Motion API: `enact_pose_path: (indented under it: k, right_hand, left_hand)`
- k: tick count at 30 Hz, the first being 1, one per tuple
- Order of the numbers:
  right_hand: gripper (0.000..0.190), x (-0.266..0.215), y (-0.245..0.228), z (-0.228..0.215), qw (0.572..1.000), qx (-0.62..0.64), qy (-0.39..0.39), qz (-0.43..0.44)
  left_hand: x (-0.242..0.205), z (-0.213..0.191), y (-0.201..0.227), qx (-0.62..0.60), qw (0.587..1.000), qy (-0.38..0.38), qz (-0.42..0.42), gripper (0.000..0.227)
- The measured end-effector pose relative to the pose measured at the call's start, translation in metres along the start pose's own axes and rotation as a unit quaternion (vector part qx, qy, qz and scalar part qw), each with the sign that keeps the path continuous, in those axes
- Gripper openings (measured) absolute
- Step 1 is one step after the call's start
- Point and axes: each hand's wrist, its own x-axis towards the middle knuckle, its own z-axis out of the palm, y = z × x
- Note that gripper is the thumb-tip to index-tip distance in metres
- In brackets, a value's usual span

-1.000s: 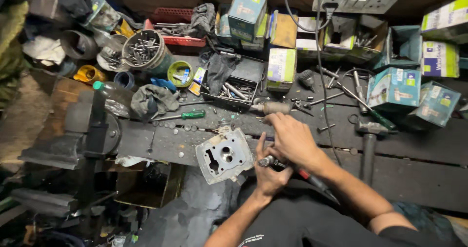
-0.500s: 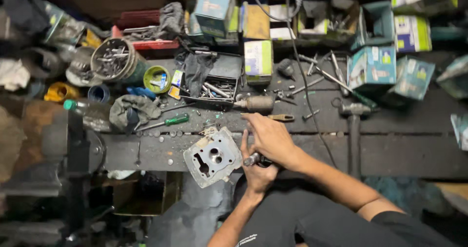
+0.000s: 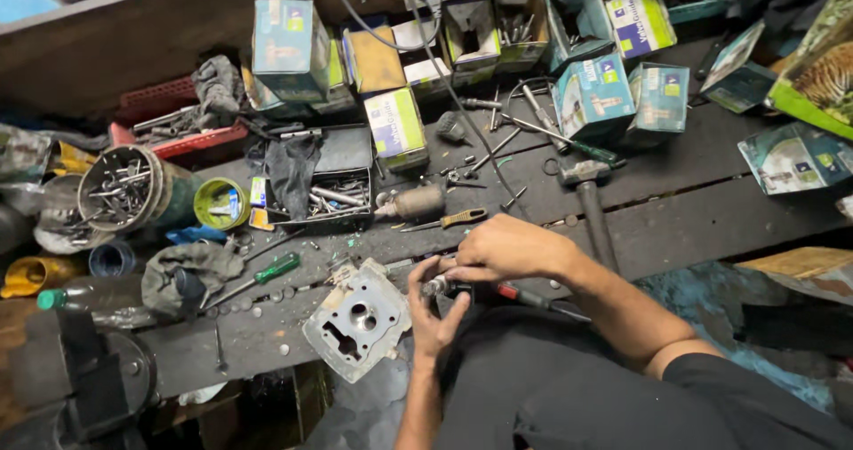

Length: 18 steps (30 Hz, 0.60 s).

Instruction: The person uses a handheld rotary tool with a wire brush attachment to grind and clean a metal engine part on a cluttered workbench. The person repeatedly repositions the part and the tool to treat different areas of the metal surface.

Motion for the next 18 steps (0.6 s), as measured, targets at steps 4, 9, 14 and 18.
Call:
enact_pose_path:
  k: [4, 9, 14, 18]
  right_hand:
    - [0.044, 0.003, 0.008, 0.004, 1.0, -0.02, -0.015, 0.004]
    - [0.042, 0.012, 0.012, 0.007, 0.998, 0.002, -0.069, -0.012]
    - [0.04, 0.012, 0.015, 0.008, 0.996, 0.026, -0.086, -0.019]
    - [0.04, 0.013, 0.01, 0.006, 0.998, -0.021, -0.062, 0.021]
  left_hand:
    - [0.012, -0.017, -0.015, 0.08, 0.995, -0.027, -0.045, 0.053]
    - [0.014, -0.022, -0.023, 0.014, 0.997, -0.069, -0.021, 0.044]
    - [0.01, -0.016, -0.018, 0.018, 0.997, -0.078, -0.013, 0.047]
    - [0.016, -0.02, -0.011, 0.075, 0.989, -0.123, 0.026, 0.057]
